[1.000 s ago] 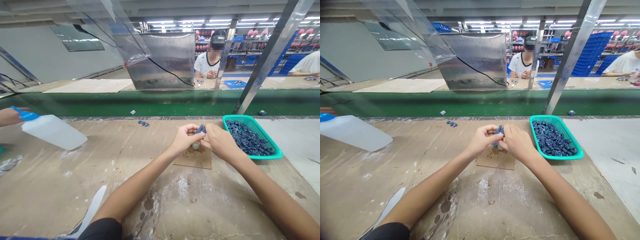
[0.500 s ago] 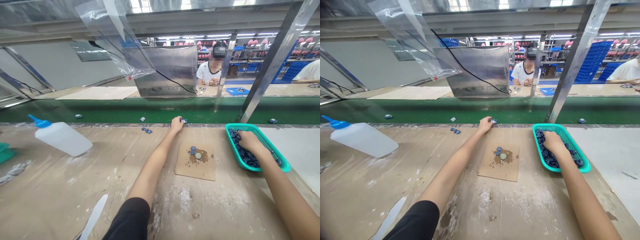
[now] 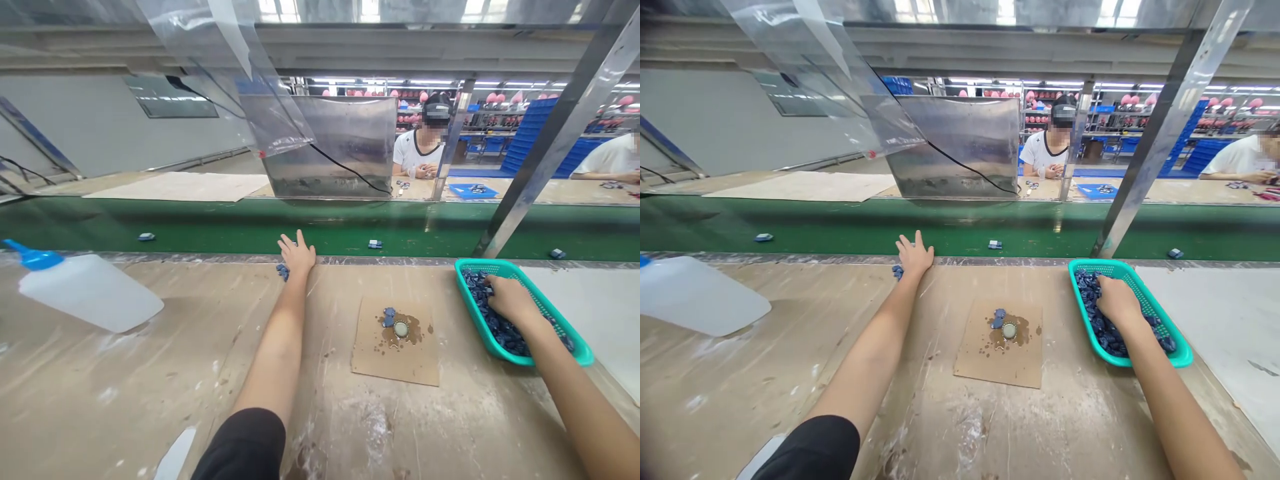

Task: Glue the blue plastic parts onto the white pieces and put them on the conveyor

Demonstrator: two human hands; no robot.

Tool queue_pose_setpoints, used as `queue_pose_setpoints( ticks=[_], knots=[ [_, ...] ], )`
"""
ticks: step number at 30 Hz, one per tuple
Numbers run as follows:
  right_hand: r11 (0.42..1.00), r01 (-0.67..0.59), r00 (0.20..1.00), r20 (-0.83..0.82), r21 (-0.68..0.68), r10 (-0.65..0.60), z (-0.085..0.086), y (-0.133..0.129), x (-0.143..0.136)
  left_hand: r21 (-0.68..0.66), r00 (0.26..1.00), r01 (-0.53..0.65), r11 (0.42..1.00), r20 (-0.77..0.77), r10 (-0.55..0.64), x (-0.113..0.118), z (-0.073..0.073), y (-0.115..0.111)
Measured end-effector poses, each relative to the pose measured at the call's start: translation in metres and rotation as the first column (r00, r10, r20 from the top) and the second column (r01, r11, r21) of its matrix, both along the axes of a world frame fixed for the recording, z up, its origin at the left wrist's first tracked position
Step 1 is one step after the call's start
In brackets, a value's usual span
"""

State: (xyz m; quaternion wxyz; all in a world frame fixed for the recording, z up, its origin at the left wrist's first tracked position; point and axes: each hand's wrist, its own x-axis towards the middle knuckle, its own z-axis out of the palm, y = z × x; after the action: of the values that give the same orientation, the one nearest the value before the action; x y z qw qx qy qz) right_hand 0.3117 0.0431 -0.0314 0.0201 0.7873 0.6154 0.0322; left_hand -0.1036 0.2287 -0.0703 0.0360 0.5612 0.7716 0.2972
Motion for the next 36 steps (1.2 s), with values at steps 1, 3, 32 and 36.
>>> queue_pose_setpoints(
  ticks=[1,3,32,36],
  knots=[
    [1.0,0.004,1.0,-0.003,-0.002,-0.004,0.0,0.0,0.0,0.0,1.0,-0.021,1.0,0.013,0.021,-0.001,0.0,0.003],
    [1.0,0.007,1.0,-0.016,-0.01,-0.008,0.002,0.001,0.001,-0.003,0.999,-0.035,0.999,0.039,0.035,-0.003,0.0,0.008],
    [0.965,0.0,0.938,-0.334,0.263,0.091,0.016,-0.008,-0.006,0.211,0.021,0.611,0.763,0.959,-0.282,0.102,0.039,-0.222],
    [0.925,0.043,0.679,-0.69,0.377,0.25,0.031,-0.015,-0.018,0.268,0.05,0.563,0.782,0.933,-0.356,0.1,0.032,-0.214]
  ],
)
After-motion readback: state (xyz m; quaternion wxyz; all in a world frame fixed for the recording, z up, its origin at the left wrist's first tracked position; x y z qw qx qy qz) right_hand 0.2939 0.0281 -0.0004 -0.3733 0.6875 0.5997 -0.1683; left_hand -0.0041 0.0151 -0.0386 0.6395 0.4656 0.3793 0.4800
